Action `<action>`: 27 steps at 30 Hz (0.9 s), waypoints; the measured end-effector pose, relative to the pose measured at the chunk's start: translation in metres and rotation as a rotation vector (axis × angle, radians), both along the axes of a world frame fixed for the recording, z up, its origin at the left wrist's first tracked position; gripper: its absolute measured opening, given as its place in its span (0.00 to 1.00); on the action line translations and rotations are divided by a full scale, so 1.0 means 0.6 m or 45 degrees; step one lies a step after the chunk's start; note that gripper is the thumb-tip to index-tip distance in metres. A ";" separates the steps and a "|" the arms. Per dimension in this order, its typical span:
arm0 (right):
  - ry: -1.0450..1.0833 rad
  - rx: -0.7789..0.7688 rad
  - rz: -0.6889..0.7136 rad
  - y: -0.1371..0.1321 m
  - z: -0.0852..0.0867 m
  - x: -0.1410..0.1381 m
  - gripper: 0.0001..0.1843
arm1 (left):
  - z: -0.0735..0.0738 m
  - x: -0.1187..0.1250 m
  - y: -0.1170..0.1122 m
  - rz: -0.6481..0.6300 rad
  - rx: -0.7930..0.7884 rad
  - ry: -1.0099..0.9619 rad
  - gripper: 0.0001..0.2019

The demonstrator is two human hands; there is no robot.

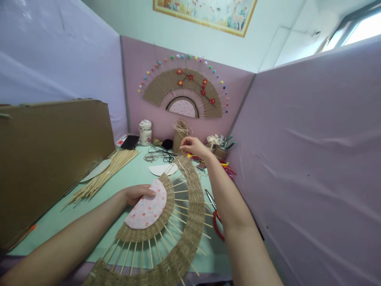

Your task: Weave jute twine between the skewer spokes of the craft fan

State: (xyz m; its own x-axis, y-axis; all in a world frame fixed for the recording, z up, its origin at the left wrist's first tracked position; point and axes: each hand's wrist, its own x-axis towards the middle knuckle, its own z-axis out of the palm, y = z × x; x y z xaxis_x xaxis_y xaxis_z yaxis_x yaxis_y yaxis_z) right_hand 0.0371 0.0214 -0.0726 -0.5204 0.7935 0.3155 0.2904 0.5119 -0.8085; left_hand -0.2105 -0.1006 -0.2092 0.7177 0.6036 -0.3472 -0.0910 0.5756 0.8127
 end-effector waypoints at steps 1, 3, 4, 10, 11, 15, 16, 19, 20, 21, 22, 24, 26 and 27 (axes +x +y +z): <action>0.047 -0.021 -0.006 0.002 -0.007 0.002 0.13 | 0.001 0.000 0.000 -0.007 0.000 -0.005 0.17; 0.133 -0.080 -0.018 0.006 -0.021 0.005 0.15 | 0.003 0.001 -0.001 -0.024 0.006 -0.021 0.16; 0.173 -0.118 -0.026 0.008 -0.029 0.007 0.15 | 0.004 0.001 -0.001 -0.030 0.010 -0.029 0.16; 0.292 -0.280 -0.100 0.011 -0.060 0.013 0.18 | 0.001 0.001 0.000 -0.047 0.029 -0.018 0.15; 0.300 -0.289 -0.103 0.011 -0.062 0.014 0.19 | 0.000 0.000 0.000 -0.043 0.030 -0.010 0.15; 0.360 -0.332 -0.102 0.003 -0.063 0.019 0.22 | -0.001 0.000 0.001 -0.052 0.028 -0.006 0.14; 0.369 -0.349 -0.104 -0.001 -0.062 0.021 0.23 | 0.000 0.000 0.000 -0.054 0.027 -0.008 0.14; 0.379 -0.385 -0.123 -0.013 -0.060 0.027 0.25 | 0.002 0.001 0.000 -0.052 0.017 0.001 0.15; 0.387 -0.389 -0.130 -0.016 -0.060 0.028 0.26 | 0.002 0.001 0.000 -0.052 0.013 0.000 0.15; 0.400 -0.392 -0.138 -0.018 -0.062 0.029 0.26 | 0.001 0.001 0.000 -0.053 0.011 -0.005 0.15; 0.411 -0.398 -0.142 -0.019 -0.064 0.029 0.26 | 0.000 0.001 0.000 -0.055 0.009 -0.014 0.14; 0.431 -0.425 -0.140 -0.021 -0.069 0.029 0.26 | -0.001 0.001 0.001 -0.053 0.007 -0.027 0.14; 0.430 -0.462 -0.117 -0.022 -0.076 0.028 0.27 | -0.002 0.001 0.001 -0.041 0.009 -0.023 0.14; 0.414 -0.479 -0.099 -0.022 -0.078 0.027 0.28 | -0.002 0.000 0.001 -0.037 0.010 -0.015 0.14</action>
State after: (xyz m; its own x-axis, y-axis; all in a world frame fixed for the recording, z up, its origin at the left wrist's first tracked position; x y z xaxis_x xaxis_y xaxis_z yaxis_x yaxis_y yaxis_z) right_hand 0.0534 0.0079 -0.1196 -0.3776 0.9159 0.1365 0.0182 0.1547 -0.9878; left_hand -0.2103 -0.1001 -0.2104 0.7392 0.5850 -0.3336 -0.0839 0.5715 0.8163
